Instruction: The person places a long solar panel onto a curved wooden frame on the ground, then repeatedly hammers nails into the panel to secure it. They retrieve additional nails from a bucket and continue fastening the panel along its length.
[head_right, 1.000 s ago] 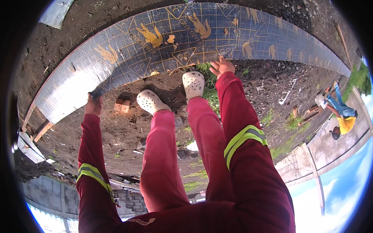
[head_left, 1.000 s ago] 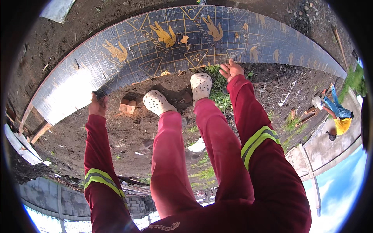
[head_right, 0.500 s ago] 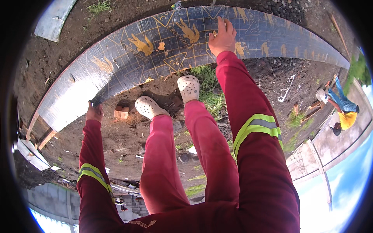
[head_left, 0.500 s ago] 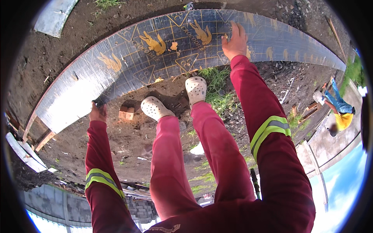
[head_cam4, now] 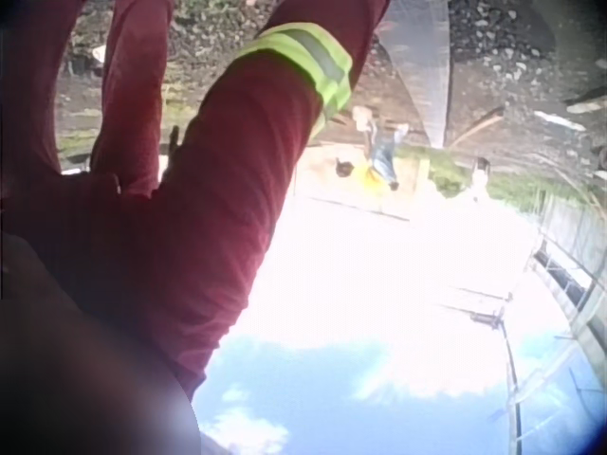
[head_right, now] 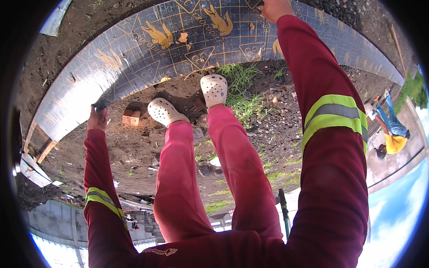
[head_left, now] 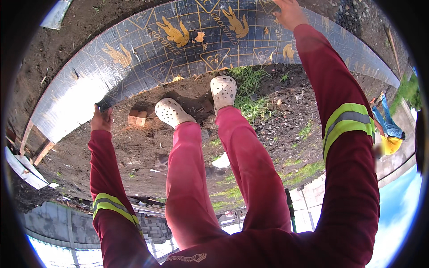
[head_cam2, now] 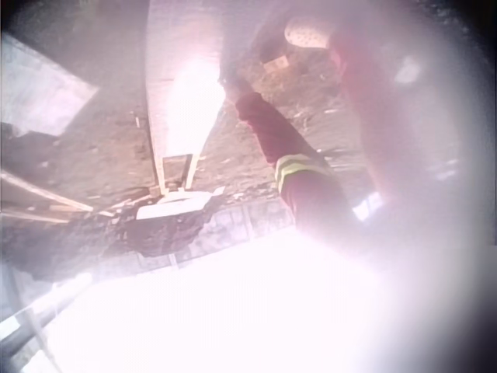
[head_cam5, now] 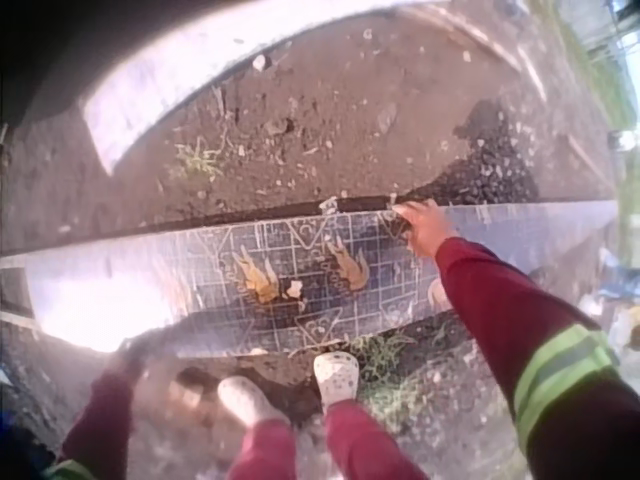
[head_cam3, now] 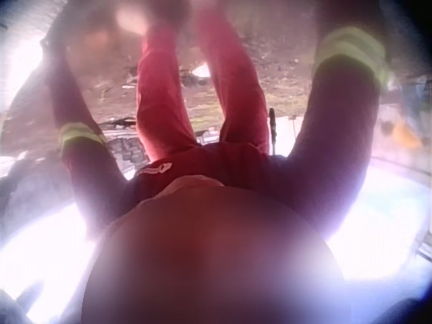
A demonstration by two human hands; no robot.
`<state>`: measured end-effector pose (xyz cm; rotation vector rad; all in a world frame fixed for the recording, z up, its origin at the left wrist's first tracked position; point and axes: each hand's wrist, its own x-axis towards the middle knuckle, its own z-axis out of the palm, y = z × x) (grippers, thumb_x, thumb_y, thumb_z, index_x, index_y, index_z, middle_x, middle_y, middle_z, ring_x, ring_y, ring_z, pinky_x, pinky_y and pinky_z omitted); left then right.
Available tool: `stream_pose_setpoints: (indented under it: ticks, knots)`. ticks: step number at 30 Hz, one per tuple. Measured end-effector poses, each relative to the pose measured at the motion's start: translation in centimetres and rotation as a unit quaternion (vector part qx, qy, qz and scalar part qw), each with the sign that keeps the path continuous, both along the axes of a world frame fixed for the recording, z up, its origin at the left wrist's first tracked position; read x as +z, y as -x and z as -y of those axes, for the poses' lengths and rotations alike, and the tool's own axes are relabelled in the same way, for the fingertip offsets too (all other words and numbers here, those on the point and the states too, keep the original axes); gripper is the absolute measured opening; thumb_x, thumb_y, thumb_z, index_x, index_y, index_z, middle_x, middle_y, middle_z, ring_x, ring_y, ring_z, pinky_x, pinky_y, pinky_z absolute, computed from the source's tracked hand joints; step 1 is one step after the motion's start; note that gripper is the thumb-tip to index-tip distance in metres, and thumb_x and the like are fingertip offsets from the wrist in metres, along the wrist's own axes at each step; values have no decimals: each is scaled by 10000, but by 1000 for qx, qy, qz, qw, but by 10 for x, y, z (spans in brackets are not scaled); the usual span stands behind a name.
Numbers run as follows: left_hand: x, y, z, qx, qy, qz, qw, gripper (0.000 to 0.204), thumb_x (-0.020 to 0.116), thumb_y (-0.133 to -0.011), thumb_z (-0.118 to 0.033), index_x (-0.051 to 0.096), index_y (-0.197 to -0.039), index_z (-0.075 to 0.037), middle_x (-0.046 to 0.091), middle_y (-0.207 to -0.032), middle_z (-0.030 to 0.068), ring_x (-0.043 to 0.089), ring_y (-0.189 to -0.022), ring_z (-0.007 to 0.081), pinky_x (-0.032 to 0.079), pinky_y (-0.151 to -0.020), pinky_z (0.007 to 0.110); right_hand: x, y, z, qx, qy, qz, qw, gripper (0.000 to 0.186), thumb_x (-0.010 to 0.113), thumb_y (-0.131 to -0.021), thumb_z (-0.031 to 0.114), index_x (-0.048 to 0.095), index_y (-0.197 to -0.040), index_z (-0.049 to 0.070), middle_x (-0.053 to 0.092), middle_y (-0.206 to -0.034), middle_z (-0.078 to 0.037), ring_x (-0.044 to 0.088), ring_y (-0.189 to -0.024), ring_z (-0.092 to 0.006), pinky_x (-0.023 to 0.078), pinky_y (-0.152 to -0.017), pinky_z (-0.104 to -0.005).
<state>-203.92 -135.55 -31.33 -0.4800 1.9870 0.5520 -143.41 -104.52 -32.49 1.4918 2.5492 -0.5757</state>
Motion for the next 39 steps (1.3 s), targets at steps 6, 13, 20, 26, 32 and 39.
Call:
stream_pose_setpoints:
  ticks: [6, 13, 20, 26, 32, 39]
  knots:
    - [-3, 0, 2, 14, 14, 11, 1000, 409, 477, -877, -434, 475, -1050, -63, 597, -882, 102, 605, -752, 168, 457, -538, 284, 1, -5, 1, 10, 1, 12, 1000, 524, 651, -641, 75, 518, -1148, 96, 535, -1127, -128, 472, -1029, -342, 391, -890, -396]
    - [7, -12, -10, -34, 43, 25, 998, 470, 442, -865, -512, 486, -1019, -70, 606, -822, 47, 589, -661, 144, 434, -562, 291, -3, 3, 10, -50, 40, 207, 976, 595, 539, -845, 172, 252, -1357, 270, 328, -1368, -9, 371, -1183, -301, 384, -965, -402]
    - [43, -73, 27, -181, 130, 33, 974, 578, 418, -841, -566, 485, -1073, -41, 579, -847, 22, 568, -589, 140, 417, -486, 301, 65, -14, 113, -259, 185, 49, 947, 601, 587, -798, 181, 305, -1326, 124, 374, -1321, -142, 390, -1185, -337, 360, -979, -378]
    - [126, -121, 93, -452, 76, 184, 870, 424, 428, -857, -497, 521, -1007, -111, 565, -802, 8, 585, -639, 130, 426, -463, 292, 185, -47, 292, -371, 426, 166, 808, 652, 658, -739, 256, 370, -1293, 69, 532, -1178, -168, 529, -1071, -283, 434, -885, -330]
    - [236, -142, 106, -320, 93, 204, 921, 347, 465, -866, -412, 516, -1012, -102, 566, -763, 25, 558, -555, 131, 399, -402, 263, 321, -39, 378, -389, 443, 142, 795, 567, 611, -742, 424, 517, -1167, 60, 643, -918, -136, 612, -866, -274, 472, -784, -347]
    - [321, -104, 79, -365, 25, 177, 914, 399, 465, -862, -419, 531, -1050, -73, 615, -777, 61, 577, -566, 137, 431, -428, 296, 447, -29, 391, -497, 478, 71, 721, 484, 560, -777, 467, 553, -1125, 131, 641, -742, -81, 581, -561, -156, 484, -513, -308]
